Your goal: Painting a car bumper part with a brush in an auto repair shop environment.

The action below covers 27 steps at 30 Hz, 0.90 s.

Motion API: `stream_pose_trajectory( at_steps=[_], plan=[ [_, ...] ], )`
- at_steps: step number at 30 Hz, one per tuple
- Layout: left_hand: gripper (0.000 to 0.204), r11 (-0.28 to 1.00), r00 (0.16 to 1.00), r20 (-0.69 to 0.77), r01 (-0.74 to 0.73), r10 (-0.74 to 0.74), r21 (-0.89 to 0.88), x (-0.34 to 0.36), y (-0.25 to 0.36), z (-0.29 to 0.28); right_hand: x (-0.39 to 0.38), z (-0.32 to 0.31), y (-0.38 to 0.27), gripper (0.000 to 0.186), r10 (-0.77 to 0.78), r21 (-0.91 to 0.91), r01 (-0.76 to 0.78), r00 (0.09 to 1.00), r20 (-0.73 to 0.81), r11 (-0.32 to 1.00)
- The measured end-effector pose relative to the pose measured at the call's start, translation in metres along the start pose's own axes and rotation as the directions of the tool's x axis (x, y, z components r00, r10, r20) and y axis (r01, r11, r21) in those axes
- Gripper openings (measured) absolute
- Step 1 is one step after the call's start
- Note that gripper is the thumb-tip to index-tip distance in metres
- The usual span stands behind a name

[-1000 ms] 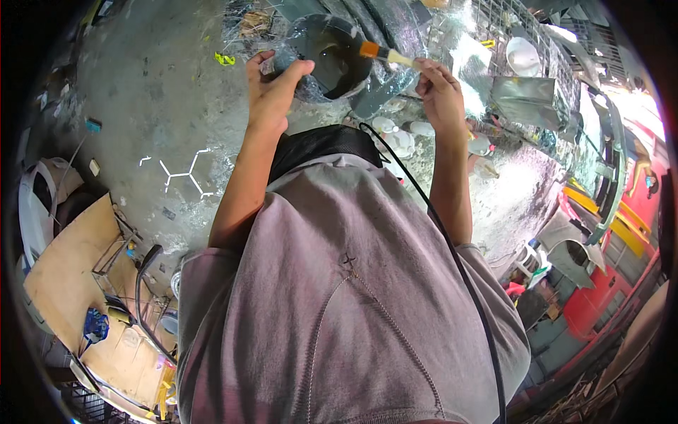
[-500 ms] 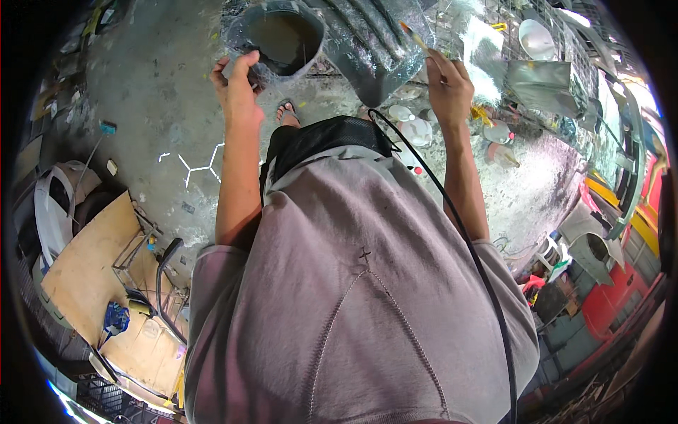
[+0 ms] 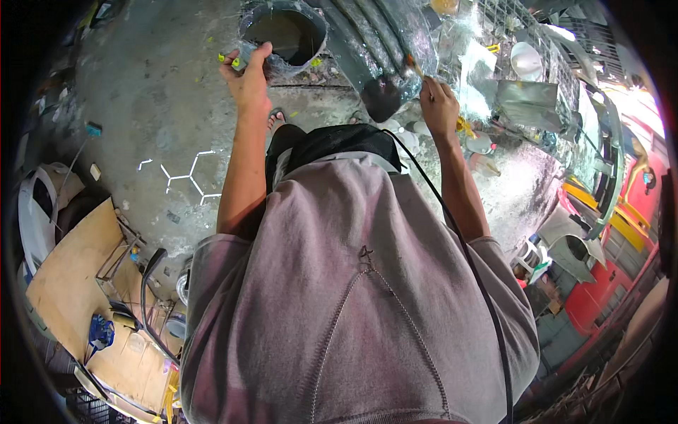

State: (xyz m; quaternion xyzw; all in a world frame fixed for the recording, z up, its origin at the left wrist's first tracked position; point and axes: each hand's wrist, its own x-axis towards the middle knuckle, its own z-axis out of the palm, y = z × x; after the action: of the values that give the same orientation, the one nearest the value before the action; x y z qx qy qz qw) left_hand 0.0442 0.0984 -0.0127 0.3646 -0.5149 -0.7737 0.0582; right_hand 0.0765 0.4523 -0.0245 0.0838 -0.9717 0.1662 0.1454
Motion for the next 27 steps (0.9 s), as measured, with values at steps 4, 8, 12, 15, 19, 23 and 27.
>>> stream_pose_trajectory(
  at_steps=[4, 8, 12, 15, 19, 23, 27],
  plan=[
    [0.075, 0.999, 1.0, -0.019, -0.019, 0.019, -0.047, 0.007, -0.015, -0.005, 0.002, -0.012, -0.012, 0.017, 0.0, -0.008, -0.001, 0.994, -0.106, 1.0],
    [0.077, 0.992, 1.0, 0.006, -0.023, 0.024, -0.126, 0.005, -0.016, -0.007, 0.034, -0.013, -0.035, 0.016, -0.021, 0.039, 0.024, 0.997, -0.08, 0.999],
    [0.078, 0.991, 0.996, 0.086, -0.013, 0.024, -0.13, 0.006, -0.016, -0.007, 0.035, 0.007, -0.013, 0.017, -0.144, -0.031, 0.144, 0.989, -0.015, 0.989],
    [0.078, 0.993, 0.996, 0.09, 0.005, 0.006, -0.116, 0.003, -0.013, -0.01, 0.006, 0.0, 0.0, 0.017, -0.102, -0.127, 0.116, 0.988, 0.116, 0.985],
    [0.078, 0.993, 0.993, 0.118, -0.004, 0.018, -0.12, 0.001, -0.012, -0.014, -0.002, -0.032, -0.019, 0.012, -0.009, -0.054, 0.016, 0.991, 0.136, 0.998],
    [0.079, 0.993, 0.989, 0.142, -0.018, 0.034, -0.117, 0.006, -0.014, -0.015, 0.045, -0.037, -0.037, 0.009, -0.039, -0.069, 0.052, 0.983, 0.181, 0.996],
    [0.079, 0.994, 0.99, 0.142, -0.011, 0.026, -0.111, 0.007, -0.012, -0.009, 0.1, -0.012, -0.018, 0.014, -0.098, -0.116, 0.146, 0.935, 0.341, 0.982]
  ],
)
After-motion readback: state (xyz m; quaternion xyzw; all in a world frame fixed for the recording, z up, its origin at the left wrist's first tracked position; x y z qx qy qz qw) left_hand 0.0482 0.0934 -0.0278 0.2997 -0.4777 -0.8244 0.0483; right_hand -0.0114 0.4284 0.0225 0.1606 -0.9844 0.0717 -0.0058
